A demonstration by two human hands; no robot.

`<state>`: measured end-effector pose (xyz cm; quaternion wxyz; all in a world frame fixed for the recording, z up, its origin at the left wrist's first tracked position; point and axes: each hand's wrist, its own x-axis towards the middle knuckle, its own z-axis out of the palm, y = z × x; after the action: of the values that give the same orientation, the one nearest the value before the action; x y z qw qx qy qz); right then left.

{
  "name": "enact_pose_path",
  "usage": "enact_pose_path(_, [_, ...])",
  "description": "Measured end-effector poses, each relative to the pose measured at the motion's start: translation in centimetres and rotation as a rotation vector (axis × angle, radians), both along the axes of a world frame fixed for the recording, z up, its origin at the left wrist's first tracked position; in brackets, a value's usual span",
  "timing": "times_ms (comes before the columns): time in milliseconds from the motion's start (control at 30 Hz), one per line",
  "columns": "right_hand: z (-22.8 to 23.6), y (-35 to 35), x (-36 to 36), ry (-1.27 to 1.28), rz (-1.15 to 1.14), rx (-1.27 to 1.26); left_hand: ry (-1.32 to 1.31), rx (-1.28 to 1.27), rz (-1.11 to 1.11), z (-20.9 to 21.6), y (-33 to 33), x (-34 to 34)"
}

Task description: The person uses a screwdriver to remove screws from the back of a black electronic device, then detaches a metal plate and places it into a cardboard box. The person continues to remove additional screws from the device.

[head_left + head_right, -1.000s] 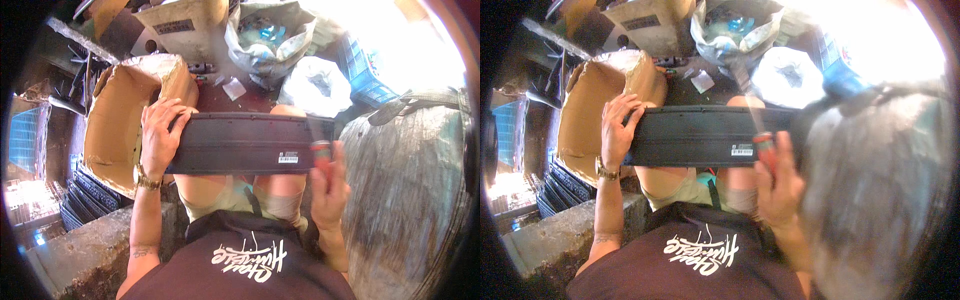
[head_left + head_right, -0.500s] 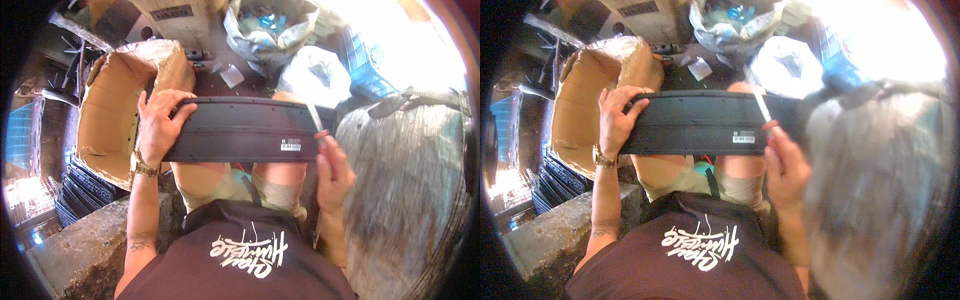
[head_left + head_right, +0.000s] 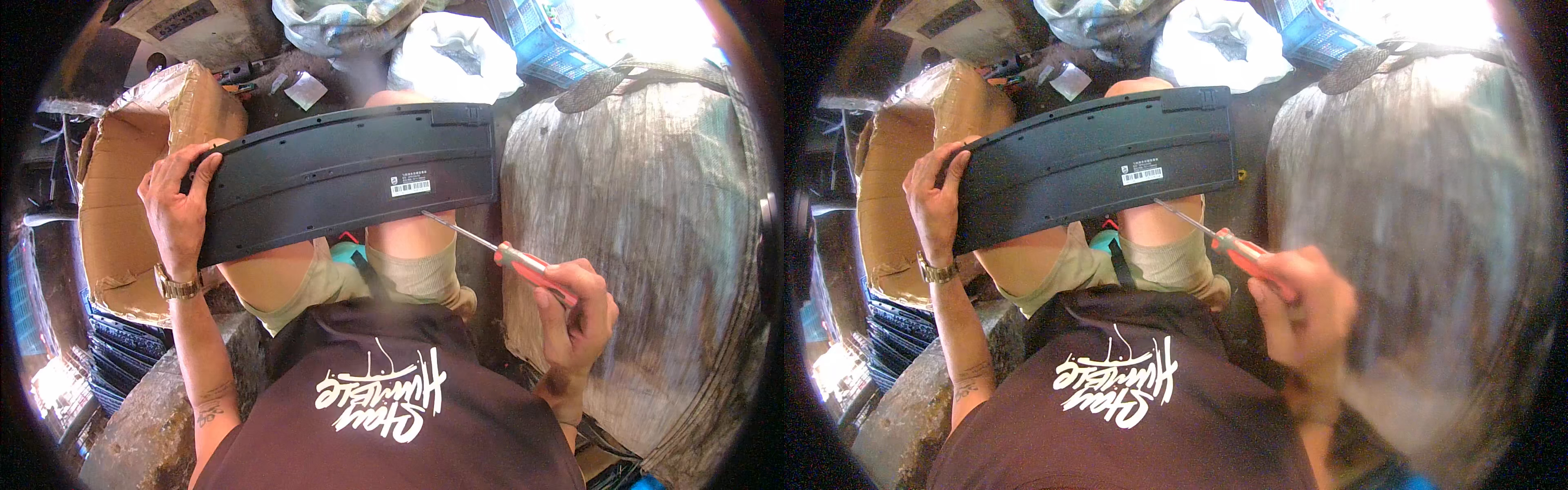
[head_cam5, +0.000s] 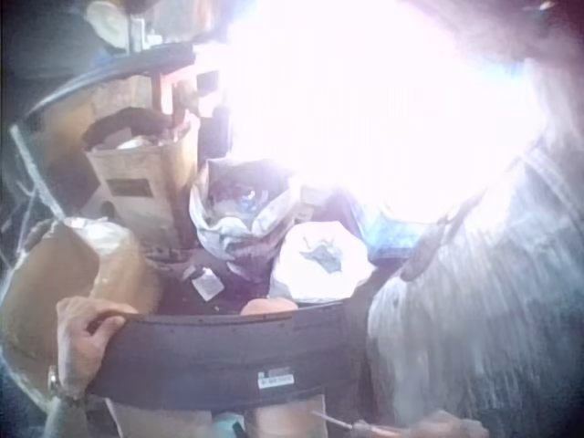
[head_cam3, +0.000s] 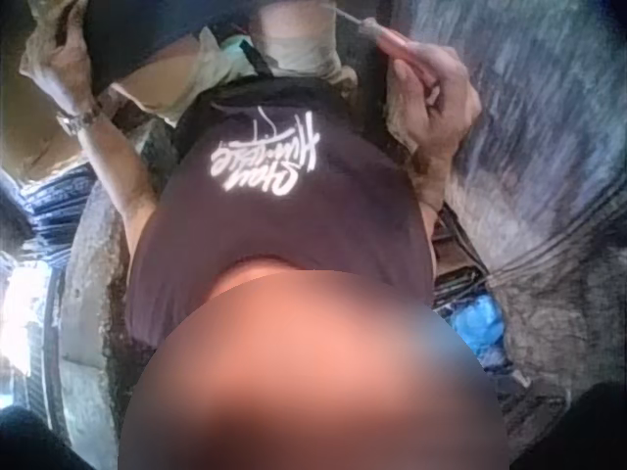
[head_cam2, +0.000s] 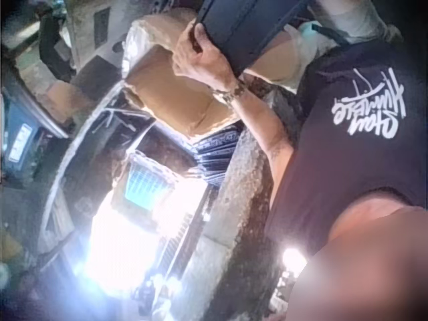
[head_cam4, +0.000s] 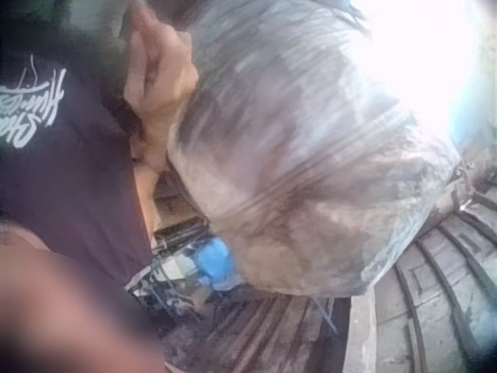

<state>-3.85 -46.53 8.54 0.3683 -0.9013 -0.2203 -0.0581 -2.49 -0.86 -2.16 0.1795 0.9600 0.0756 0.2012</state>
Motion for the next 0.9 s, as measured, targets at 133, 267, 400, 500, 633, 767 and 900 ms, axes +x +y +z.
enact_pose_path(133, [0.3, 0.2, -0.2, -0.017, 0.015, 0.018, -0.001, 0.001, 0.006, 0.0, -0.1, -0.1])
enact_pose_path(267, [0.1, 0.4, 0.1, 0.004, 0.022, -0.025, -0.012, 0.021, 0.015, 0.0, -0.1, -0.1])
enact_pose_path(400, [0.2, 1.2, 0.4, -0.017, 0.045, -0.046, -0.012, 0.022, 0.016, 0.1, -0.2, -0.3])
enact_pose_path(500, [0.9, 2.2, 0.4, -0.039, 0.086, -0.141, -0.016, 0.052, 0.019, 0.1, -0.3, -0.5])
enact_pose_path(633, [2.1, 3.8, 0.5, -0.048, 0.203, -0.296, -0.013, 0.067, 0.024, 0.2, -0.4, -0.3])
enact_pose_path(767, [3.3, 5.4, 0.8, 0.005, 0.196, -0.407, -0.120, 0.282, 0.041, 1.2, -2.1, -0.1])
enact_pose_path(900, [4.1, 6.6, 0.7, 0.012, 0.306, -0.512, -0.234, -0.165, -0.428, 2.3, -9.2, -1.6])
